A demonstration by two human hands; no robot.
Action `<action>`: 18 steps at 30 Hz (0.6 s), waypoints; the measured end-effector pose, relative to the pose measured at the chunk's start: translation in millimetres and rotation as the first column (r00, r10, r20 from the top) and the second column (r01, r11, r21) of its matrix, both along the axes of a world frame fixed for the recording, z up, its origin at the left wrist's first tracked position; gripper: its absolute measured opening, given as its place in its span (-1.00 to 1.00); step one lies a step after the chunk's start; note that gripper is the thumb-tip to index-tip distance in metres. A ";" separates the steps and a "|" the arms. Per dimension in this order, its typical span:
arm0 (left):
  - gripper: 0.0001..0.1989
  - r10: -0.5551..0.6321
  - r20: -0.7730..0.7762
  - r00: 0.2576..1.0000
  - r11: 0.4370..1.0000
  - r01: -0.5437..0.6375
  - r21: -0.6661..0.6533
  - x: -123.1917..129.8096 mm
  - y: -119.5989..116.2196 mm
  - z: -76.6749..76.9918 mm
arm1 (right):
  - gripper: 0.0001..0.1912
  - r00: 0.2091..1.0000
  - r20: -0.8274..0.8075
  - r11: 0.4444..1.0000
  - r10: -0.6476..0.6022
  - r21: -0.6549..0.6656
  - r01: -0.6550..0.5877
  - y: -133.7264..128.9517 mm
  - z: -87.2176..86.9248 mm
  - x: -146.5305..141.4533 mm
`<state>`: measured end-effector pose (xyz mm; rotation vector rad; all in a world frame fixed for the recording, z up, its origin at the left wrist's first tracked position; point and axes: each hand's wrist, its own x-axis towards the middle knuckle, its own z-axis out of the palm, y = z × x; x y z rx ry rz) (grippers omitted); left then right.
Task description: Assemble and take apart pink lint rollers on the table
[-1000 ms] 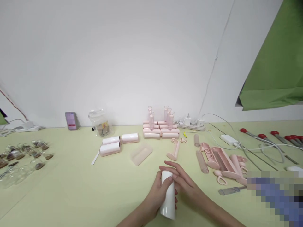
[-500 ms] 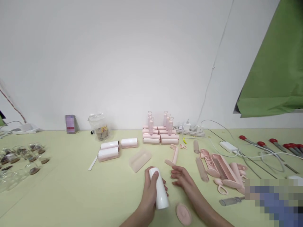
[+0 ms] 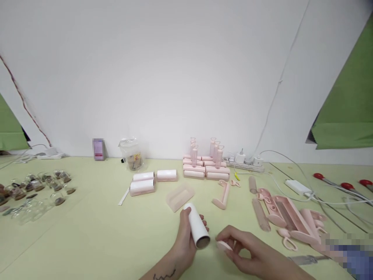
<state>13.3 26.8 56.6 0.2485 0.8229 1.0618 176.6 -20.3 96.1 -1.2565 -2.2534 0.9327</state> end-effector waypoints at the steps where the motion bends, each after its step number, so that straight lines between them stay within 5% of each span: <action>1: -0.61 -0.031 0.025 0.999 0.999 0.030 0.009 0.0 -1.5 -0.2 | -0.79 0.998 -0.066 0.999 0.021 0.045 -0.018 0.3 0.2 -5.2; 4: -0.56 -0.189 0.111 0.976 0.982 0.188 0.017 1.4 -7.4 -2.0 | -0.74 0.986 -0.130 0.958 0.108 0.278 -0.068 -1.1 -8.8 -19.7; 8: -0.55 -0.257 0.185 0.948 0.965 0.264 -0.010 3.2 -14.1 -1.9 | -0.71 0.989 -0.145 0.866 0.032 0.498 0.045 -2.5 -31.1 -27.8; 14: -0.52 -0.282 0.227 0.932 0.957 0.289 0.000 2.7 -17.3 1.2 | -0.74 0.991 -0.129 0.814 -0.041 0.571 0.108 0.0 -39.5 -29.0; 18: -0.50 -0.279 0.106 0.954 0.959 0.283 -0.024 0.4 -17.9 3.9 | -0.56 0.992 -0.105 0.780 -0.063 0.615 0.115 1.3 -38.7 -33.0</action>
